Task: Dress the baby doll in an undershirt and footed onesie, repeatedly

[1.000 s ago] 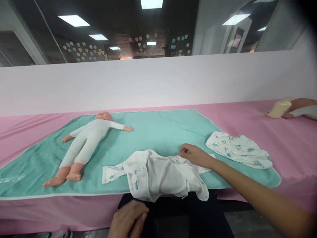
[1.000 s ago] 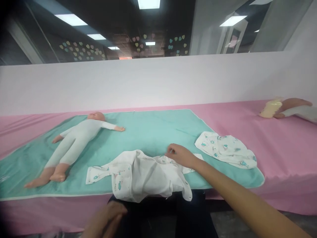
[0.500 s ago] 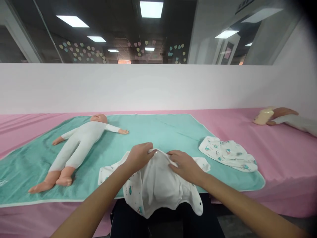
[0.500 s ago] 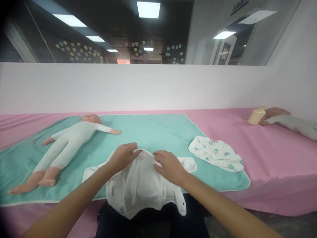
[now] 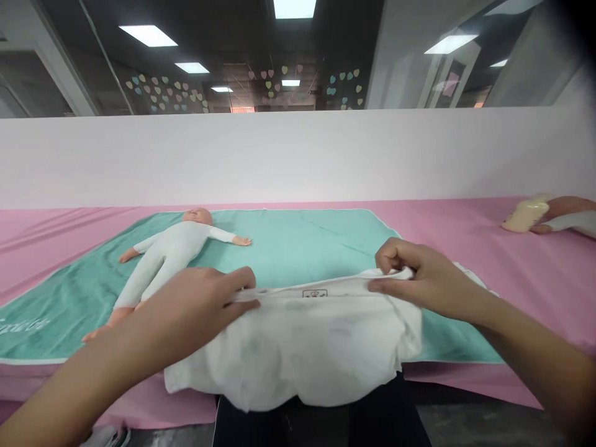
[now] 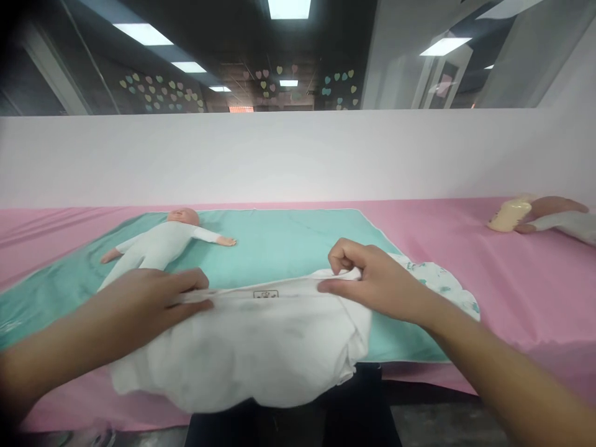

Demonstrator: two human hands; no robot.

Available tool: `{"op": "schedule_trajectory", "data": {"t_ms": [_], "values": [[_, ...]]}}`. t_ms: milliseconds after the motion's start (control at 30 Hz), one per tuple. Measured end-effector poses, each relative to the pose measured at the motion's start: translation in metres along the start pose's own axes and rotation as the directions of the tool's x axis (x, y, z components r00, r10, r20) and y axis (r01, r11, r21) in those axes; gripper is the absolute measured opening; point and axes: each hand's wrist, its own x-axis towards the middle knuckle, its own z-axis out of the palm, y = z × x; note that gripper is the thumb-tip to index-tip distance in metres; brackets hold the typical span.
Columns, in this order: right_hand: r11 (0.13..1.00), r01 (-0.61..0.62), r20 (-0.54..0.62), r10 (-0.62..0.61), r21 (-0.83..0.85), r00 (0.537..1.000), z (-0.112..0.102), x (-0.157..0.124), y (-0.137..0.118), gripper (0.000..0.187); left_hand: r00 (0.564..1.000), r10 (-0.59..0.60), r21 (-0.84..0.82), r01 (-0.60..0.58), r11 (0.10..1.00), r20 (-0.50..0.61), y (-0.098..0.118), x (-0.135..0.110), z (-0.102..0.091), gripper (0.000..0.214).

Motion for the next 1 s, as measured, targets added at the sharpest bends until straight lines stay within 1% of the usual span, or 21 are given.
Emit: {"op": "schedule_trajectory", "data": {"t_ms": [67, 133, 167, 200, 233, 267, 333, 400, 433, 467, 500, 567, 600, 667, 700, 733, 767, 800, 900, 933, 1000], "values": [[0.997, -0.03, 0.137, 0.04, -0.072, 0.99, -0.009, -0.005, 0.003, 0.03, 0.998, -0.063, -0.028, 0.063, 0.998, 0.002, -0.005, -0.001, -0.004, 0.03], [0.995, -0.058, 0.296, 0.081, -0.085, 0.952, -0.013, -0.007, 0.011, 0.029, 0.991, -0.136, -0.107, 0.136, 0.985, 0.007, -0.006, 0.001, -0.004, 0.032], [0.995, -0.077, 0.341, 0.097, -0.071, 0.935, -0.013, -0.007, 0.017, 0.03, 0.985, -0.171, -0.169, 0.171, 0.971, 0.015, -0.005, 0.002, -0.002, 0.033], [0.994, -0.101, 0.35, 0.11, -0.045, 0.93, -0.012, -0.007, 0.023, 0.031, 0.98, -0.198, -0.238, 0.201, 0.95, 0.035, -0.005, 0.004, 0.001, 0.034], [0.992, -0.129, 0.324, 0.125, -0.007, 0.938, -0.011, -0.006, 0.029, 0.033, 0.974, -0.216, -0.317, 0.225, 0.921, 0.066, -0.005, 0.007, 0.004, 0.034], [0.986, -0.164, 0.281, 0.146, 0.041, 0.949, -0.008, -0.004, 0.034, 0.035, 0.969, -0.223, -0.404, 0.246, 0.881, 0.104, -0.006, 0.01, 0.007, 0.035], [0.958, -0.235, 0.195, 0.202, 0.165, 0.96, -0.003, 0.001, 0.043, 0.042, 0.957, -0.222, -0.565, 0.29, 0.772, 0.188, -0.01, 0.018, 0.014, 0.035], [0.909, -0.29, 0.152, 0.255, 0.298, 0.955, 0.002, 0.01, 0.049, 0.049, 0.949, -0.209, -0.661, 0.315, 0.681, 0.237, -0.018, 0.032, 0.019, 0.037], [0.881, -0.31, 0.148, 0.274, 0.356, 0.95, 0.004, 0.017, 0.052, 0.052, 0.948, -0.21, -0.671, 0.317, 0.671, 0.237, -0.024, 0.042, 0.022, 0.039], [0.857, -0.324, 0.148, 0.289, 0.402, 0.946, 0.005, 0.026, 0.056, 0.053, 0.95, -0.22, -0.65, 0.313, 0.693, 0.223, -0.03, 0.054, 0.025, 0.042], [0.838, -0.337, 0.151, 0.301, 0.429, 0.941, 0.006, 0.036, 0.062, 0.054, 0.952, -0.236, -0.597, 0.305, 0.742, 0.194, -0.036, 0.068, 0.028, 0.044], [0.83, -0.362, 0.169, 0.32, 0.424, 0.932, 0.008, 0.06, 0.078, 0.053, 0.956, -0.27, -0.416, 0.294, 0.861, 0.117, -0.048, 0.1, 0.038, 0.045], [0.841, -0.372, 0.18, 0.326, 0.394, 0.928, 0.011, 0.073, 0.09, 0.052, 0.957, -0.279, -0.309, 0.291, 0.905, 0.083, -0.053, 0.118, 0.045, 0.044], [0.892, -0.365, 0.17, 0.329, 0.267, 0.929, 0.02, 0.101, 0.115, 0.048, 0.962, -0.272, -0.139, 0.274, 0.952, 0.035, -0.061, 0.152, 0.065, 0.043], [0.924, -0.342, 0.139, 0.321, 0.169, 0.937, 0.028, 0.115, 0.128, 0.046, 0.963, -0.27, -0.062, 0.271, 0.961, 0.022, -0.064, 0.169, 0.076, 0.042], [0.949, -0.312, 0.083, 0.308, 0.052, 0.948, 0.037, 0.129, 0.14, 0.043, 0.963, -0.268, 0.007, 0.268, 0.963, 0.012, -0.066, 0.184, 0.088, 0.041], [0.955, -0.288, 0.022, 0.291, -0.075, 0.957, 0.047, 0.141, 0.151, 0.04, 0.964, -0.267, 0.073, 0.266, 0.961, 0.003, -0.068, 0.198, 0.101, 0.041], [0.937, -0.29, -0.043, 0.287, -0.194, 0.957, 0.058, 0.153, 0.16, 0.037, 0.963, -0.271, 0.131, 0.269, 0.954, -0.003, -0.07, 0.21, 0.113, 0.041], [0.817, -0.367, -0.197, 0.311, -0.445, 0.93, 0.09, 0.179, 0.179, 0.037, 0.959, -0.279, 0.233, 0.283, 0.93, -0.051, -0.079, 0.242, 0.147, 0.042], [0.776, -0.384, -0.233, 0.307, -0.501, 0.923, 0.099, 0.186, 0.183, 0.039, 0.955, -0.287, 0.248, 0.295, 0.923, -0.07, -0.082, 0.25, 0.157, 0.043], [0.717, -0.376, -0.277, 0.258, -0.587, 0.926, 0.11, 0.194, 0.191, 0.04, 0.947, -0.305, 0.262, 0.32, 0.91, -0.097, -0.09, 0.262, 0.173, 0.044]]}}
